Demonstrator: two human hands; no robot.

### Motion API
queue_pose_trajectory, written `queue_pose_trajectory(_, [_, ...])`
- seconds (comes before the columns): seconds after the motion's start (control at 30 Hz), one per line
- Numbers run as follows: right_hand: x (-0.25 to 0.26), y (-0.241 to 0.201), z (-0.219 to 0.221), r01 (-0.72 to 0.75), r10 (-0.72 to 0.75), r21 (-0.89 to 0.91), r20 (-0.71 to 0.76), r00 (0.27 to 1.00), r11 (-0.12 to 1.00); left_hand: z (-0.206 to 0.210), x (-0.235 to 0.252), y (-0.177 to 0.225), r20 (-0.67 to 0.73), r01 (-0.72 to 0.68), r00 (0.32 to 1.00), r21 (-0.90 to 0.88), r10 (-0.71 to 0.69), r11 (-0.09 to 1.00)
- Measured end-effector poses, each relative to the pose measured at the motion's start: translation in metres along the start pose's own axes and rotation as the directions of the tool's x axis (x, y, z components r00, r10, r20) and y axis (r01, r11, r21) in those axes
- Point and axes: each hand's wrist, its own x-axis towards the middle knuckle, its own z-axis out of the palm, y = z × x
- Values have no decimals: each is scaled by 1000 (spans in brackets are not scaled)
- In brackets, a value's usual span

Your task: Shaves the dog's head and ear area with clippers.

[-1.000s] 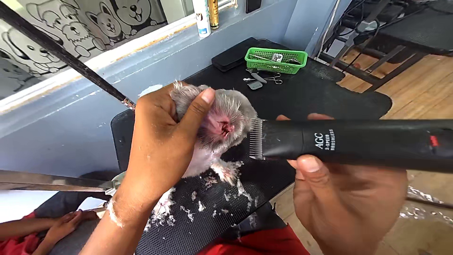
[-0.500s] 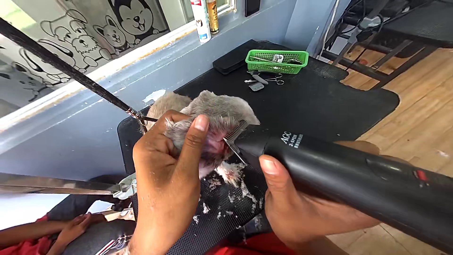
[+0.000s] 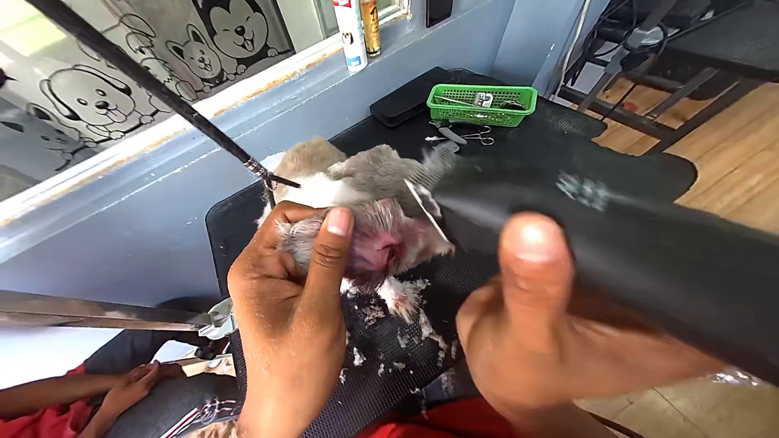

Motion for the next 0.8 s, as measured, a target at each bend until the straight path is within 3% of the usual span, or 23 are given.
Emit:
queue_pose_trajectory(0.07, [-6,-6,-18,2,5,-90,76,997,996,0,1,1,2,14,1000,-27,-14,1000])
queue_pose_trajectory(0.2, [-23,-10,-33,-19,30,-98,118,993,995,1,-1,0,13,21,1000,-50,-20,999])
queue_pose_trajectory(0.47, [-13,1,2,71,-68,-92,33,997,993,10,-9,-3,-24,-36,999,-60,34,998])
queue_pose_trajectory(0.57, [-3,0,13,97,-91,-90,69,993,991,11,-11,-4,-43,-23,999,-56,20,998])
queue_pose_trajectory(0.67, [-3,-7,-5,83,-68,-148,105,992,986,8,-5,-3,-35,7,999,-77,-10,997])
queue_pose_trajectory(0.8, [-20,-7,-23,20,-13,-62,111,994,998,7,-1,-4,-13,12,1000,-62,-13,998])
